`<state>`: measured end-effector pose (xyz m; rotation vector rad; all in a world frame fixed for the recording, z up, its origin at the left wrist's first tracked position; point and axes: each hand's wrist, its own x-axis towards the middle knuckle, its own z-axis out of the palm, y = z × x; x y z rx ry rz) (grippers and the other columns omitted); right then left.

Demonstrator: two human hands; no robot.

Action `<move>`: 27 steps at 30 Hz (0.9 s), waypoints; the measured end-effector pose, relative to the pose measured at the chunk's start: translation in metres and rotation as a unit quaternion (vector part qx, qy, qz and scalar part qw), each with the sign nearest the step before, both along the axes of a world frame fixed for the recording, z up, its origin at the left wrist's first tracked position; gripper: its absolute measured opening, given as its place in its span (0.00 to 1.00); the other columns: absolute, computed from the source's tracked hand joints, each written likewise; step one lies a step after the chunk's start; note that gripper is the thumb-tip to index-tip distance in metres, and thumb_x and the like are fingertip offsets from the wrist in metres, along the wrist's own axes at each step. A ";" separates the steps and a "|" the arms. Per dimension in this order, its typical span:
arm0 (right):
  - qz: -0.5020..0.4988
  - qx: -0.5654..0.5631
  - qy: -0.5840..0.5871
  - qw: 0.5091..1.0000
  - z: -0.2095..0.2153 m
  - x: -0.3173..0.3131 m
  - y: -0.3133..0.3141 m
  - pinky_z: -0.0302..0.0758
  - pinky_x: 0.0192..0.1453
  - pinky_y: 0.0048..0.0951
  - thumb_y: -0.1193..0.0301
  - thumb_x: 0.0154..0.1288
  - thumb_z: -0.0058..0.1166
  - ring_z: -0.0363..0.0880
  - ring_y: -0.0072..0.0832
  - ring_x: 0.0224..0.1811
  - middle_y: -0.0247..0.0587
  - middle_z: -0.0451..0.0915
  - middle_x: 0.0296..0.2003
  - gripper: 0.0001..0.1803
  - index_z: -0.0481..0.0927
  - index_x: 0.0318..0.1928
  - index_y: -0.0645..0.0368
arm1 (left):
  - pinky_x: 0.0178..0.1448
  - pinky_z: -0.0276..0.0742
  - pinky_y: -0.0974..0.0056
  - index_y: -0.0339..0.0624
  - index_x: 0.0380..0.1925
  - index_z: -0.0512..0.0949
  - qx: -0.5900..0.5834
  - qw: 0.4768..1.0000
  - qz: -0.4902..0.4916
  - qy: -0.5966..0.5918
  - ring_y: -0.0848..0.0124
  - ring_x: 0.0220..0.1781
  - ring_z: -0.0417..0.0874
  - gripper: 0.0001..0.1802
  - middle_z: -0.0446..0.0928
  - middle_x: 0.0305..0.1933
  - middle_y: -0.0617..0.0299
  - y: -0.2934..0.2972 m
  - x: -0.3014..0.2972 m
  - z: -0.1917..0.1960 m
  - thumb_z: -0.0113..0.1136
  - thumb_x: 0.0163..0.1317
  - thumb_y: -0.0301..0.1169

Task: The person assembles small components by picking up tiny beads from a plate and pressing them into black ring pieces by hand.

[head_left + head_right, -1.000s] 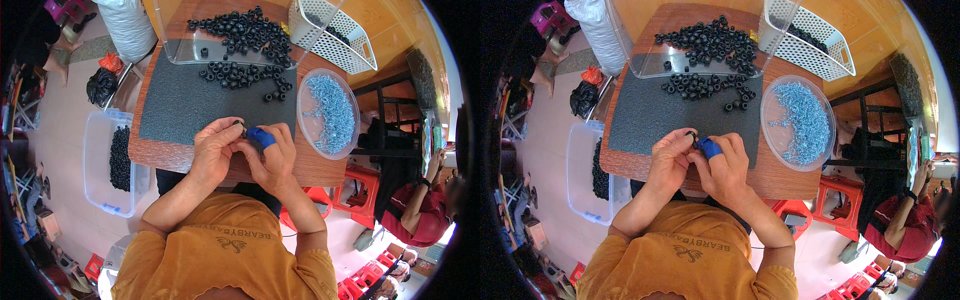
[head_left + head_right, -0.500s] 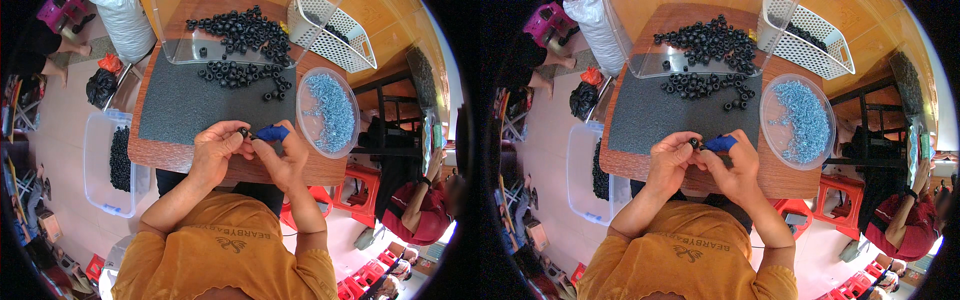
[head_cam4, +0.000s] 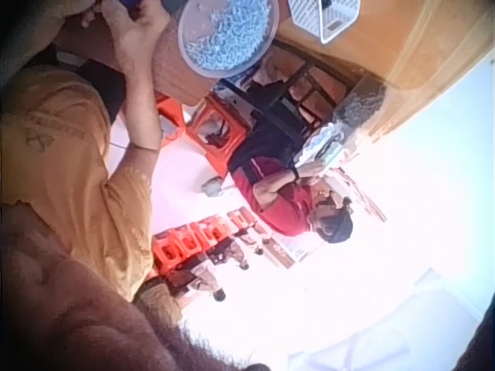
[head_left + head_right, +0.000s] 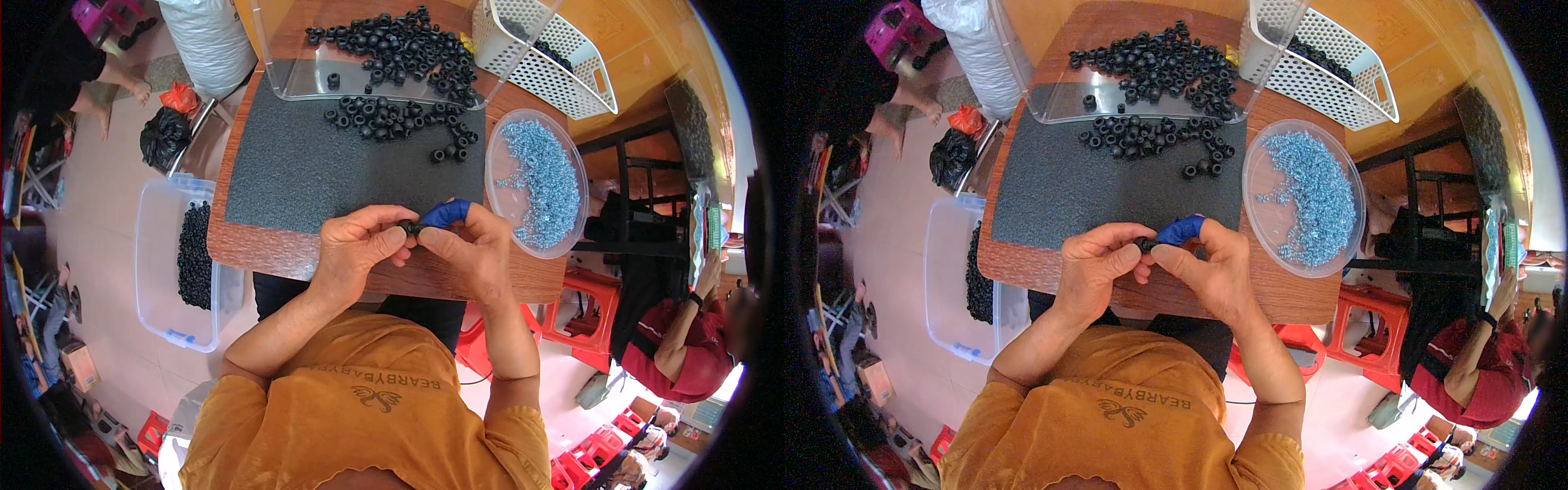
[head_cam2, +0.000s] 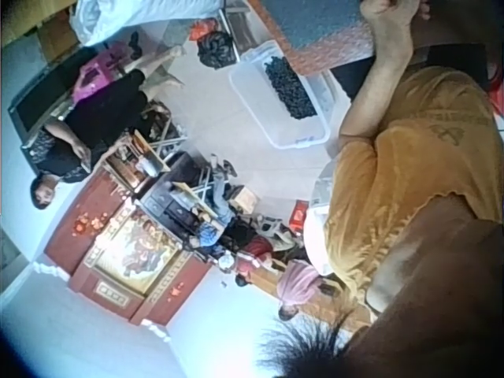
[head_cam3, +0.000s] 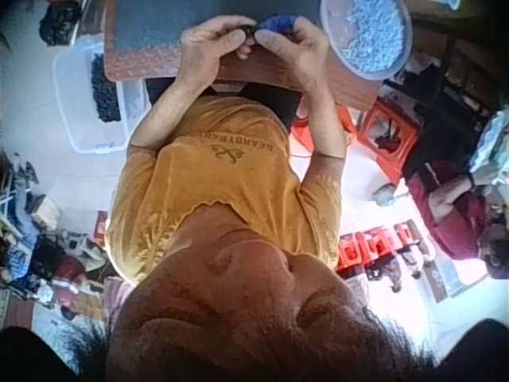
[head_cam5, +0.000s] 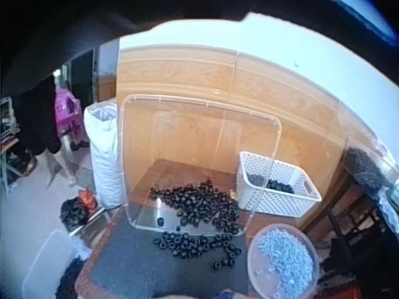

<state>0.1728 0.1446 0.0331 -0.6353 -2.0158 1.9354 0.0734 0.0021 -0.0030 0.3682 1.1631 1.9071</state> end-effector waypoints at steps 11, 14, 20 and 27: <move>0.016 0.078 -0.024 0.997 0.005 -0.003 0.000 0.70 0.31 0.20 0.75 0.53 0.63 0.74 0.16 0.27 0.29 0.78 0.23 0.04 0.81 0.29 0.61 | 0.38 0.76 0.74 0.33 0.44 0.78 -0.053 0.995 -0.002 0.089 0.78 0.32 0.78 0.13 0.80 0.33 0.60 -0.003 0.001 0.002 0.60 0.62 0.29; 0.038 0.186 -0.023 0.981 0.009 -0.004 -0.001 0.68 0.29 0.25 0.75 0.51 0.63 0.73 0.21 0.24 0.34 0.74 0.21 0.05 0.80 0.27 0.62 | 0.37 0.75 0.74 0.34 0.44 0.78 -0.058 0.988 0.009 0.144 0.79 0.32 0.78 0.13 0.80 0.32 0.62 -0.003 0.002 0.000 0.60 0.62 0.28; 0.027 0.358 0.044 0.932 0.006 -0.006 -0.007 0.66 0.26 0.36 0.79 0.46 0.63 0.70 0.41 0.25 0.44 0.72 0.23 0.08 0.76 0.23 0.63 | 0.36 0.75 0.75 0.35 0.45 0.78 -0.067 0.991 -0.003 0.116 0.79 0.30 0.77 0.12 0.79 0.32 0.63 -0.002 0.001 0.001 0.59 0.62 0.27; 0.009 0.372 0.081 0.925 0.005 -0.005 -0.010 0.65 0.26 0.38 0.80 0.46 0.63 0.69 0.42 0.26 0.43 0.73 0.23 0.08 0.75 0.25 0.61 | 0.36 0.76 0.74 0.34 0.45 0.78 -0.060 0.995 -0.018 0.082 0.79 0.31 0.78 0.12 0.80 0.32 0.62 -0.004 0.001 0.003 0.59 0.62 0.27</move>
